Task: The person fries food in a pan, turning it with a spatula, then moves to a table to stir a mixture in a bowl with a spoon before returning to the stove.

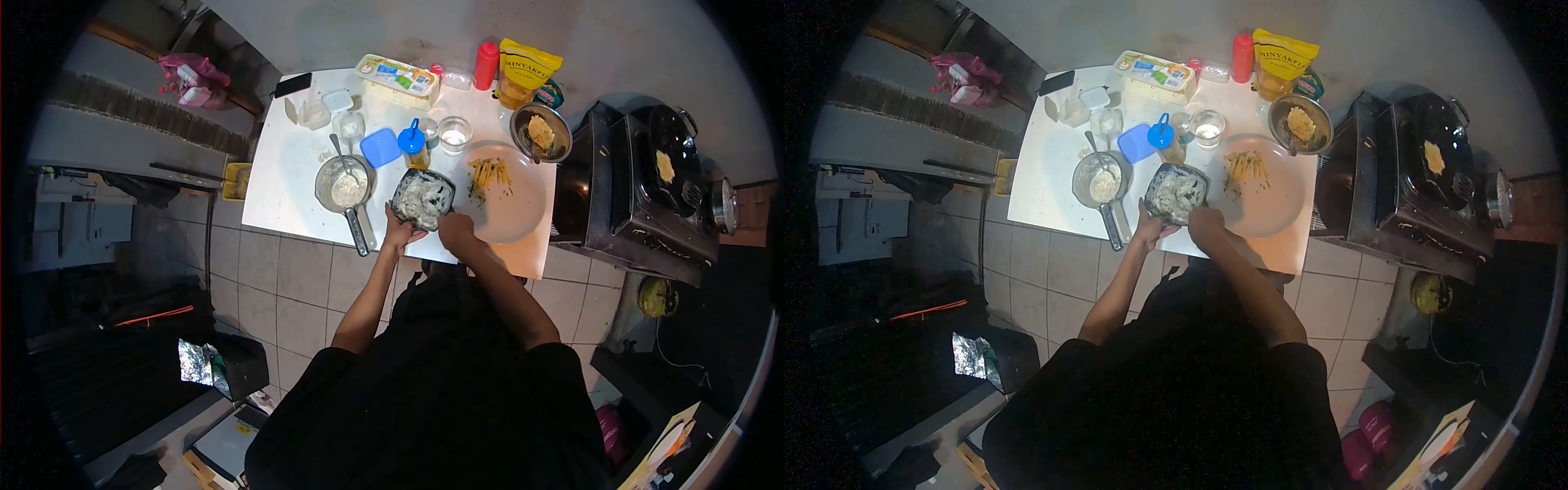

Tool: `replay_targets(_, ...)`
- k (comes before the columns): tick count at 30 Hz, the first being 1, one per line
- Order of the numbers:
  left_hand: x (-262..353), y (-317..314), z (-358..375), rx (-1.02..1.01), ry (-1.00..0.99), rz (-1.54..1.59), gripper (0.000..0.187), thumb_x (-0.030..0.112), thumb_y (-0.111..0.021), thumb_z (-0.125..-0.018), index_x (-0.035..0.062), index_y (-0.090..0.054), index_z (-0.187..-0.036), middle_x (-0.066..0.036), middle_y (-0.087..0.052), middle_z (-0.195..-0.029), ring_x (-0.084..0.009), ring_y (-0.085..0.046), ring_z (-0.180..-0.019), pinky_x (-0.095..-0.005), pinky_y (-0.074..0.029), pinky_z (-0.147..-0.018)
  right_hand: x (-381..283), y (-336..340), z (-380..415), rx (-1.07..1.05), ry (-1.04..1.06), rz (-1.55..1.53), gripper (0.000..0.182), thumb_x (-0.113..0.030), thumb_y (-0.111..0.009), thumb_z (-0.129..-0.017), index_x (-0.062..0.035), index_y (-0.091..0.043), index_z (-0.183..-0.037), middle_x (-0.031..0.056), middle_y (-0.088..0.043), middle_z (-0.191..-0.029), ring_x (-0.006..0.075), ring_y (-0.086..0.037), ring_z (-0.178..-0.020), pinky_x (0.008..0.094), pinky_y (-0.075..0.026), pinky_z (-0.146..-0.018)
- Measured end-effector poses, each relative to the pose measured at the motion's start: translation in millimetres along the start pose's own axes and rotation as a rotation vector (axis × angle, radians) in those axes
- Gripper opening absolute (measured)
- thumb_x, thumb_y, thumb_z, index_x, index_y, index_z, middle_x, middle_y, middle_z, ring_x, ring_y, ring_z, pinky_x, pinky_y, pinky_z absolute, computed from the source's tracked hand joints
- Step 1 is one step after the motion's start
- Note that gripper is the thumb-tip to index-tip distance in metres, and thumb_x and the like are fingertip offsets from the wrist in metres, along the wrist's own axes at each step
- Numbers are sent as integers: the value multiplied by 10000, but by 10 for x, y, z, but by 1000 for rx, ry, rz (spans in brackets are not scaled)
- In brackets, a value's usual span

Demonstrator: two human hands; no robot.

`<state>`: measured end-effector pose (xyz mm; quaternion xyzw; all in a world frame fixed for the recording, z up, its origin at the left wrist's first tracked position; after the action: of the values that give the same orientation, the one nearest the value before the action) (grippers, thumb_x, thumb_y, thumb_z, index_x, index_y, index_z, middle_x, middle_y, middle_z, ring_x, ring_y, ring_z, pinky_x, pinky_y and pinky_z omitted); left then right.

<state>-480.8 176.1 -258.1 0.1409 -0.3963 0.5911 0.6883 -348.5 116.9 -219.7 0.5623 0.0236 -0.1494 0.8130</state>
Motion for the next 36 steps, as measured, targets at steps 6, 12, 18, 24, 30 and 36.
replay_targets(6,23,6,-18,-17,-28,-6,939,-150,-338,-844,301,262,-1408,-254,-355,-1387,-379,-642,-942,-454,-594,-739,32,-37,-170,-10,9,82,163,-132,-556,-788,-88,-712,-811,119,-696,-862,279,-683,-797,405,-537,-661)
replay_targets(12,-1,106,-78,-35,13,-74,969,-126,-346,-846,331,323,-1380,-231,-373,-1385,-336,-661,-883,-423,-597,-704,100,429,-15,-49,-63,-120,195,-180,-542,-816,-72,-687,-888,158,-685,-902,319,-673,-842,457,-533,-704)
replay_targets(18,32,101,-16,0,-15,-197,915,-89,-353,-893,289,318,-1388,-252,-403,-1362,-358,-621,-1006,-453,-571,-801,-79,180,-41,-75,-69,-186,173,-166,-547,-821,-76,-667,-909,149,-681,-872,317,-675,-798,447,-527,-658)
replay_targets(24,41,73,20,14,-93,-186,855,-15,-385,-942,254,274,-1415,-214,-370,-1408,-336,-580,-1098,-456,-566,-809,72,134,-146,34,-70,-50,205,-212,-535,-846,-74,-683,-877,161,-680,-873,331,-669,-817,462,-526,-674)
replay_targets(30,-71,137,-40,160,-137,-147,721,-48,-378,-898,124,49,-1453,-209,-529,-1243,-289,-658,-917,-379,-601,-661,82,522,66,83,-7,-69,91,-82,-571,-764,-26,-625,-811,174,-656,-797,338,-662,-774,449,-530,-651)
replay_targets(36,76,71,65,155,-149,-162,399,12,-334,-967,100,-356,-1356,-134,-620,-1095,-198,-661,-777,-281,-564,-563,43,658,-2,224,119,-98,78,-51,-563,-750,-10,-582,-814,189,-636,-760,349,-648,-747,456,-518,-641)
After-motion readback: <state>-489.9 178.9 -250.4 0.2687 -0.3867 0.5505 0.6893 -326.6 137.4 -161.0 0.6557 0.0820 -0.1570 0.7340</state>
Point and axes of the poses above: each hand's wrist, its own z-axis away from the middle knuckle, its own y-axis out of the back of the hand, x = y × z, the point moved 3 cm from there along -z, towards the middle knuckle
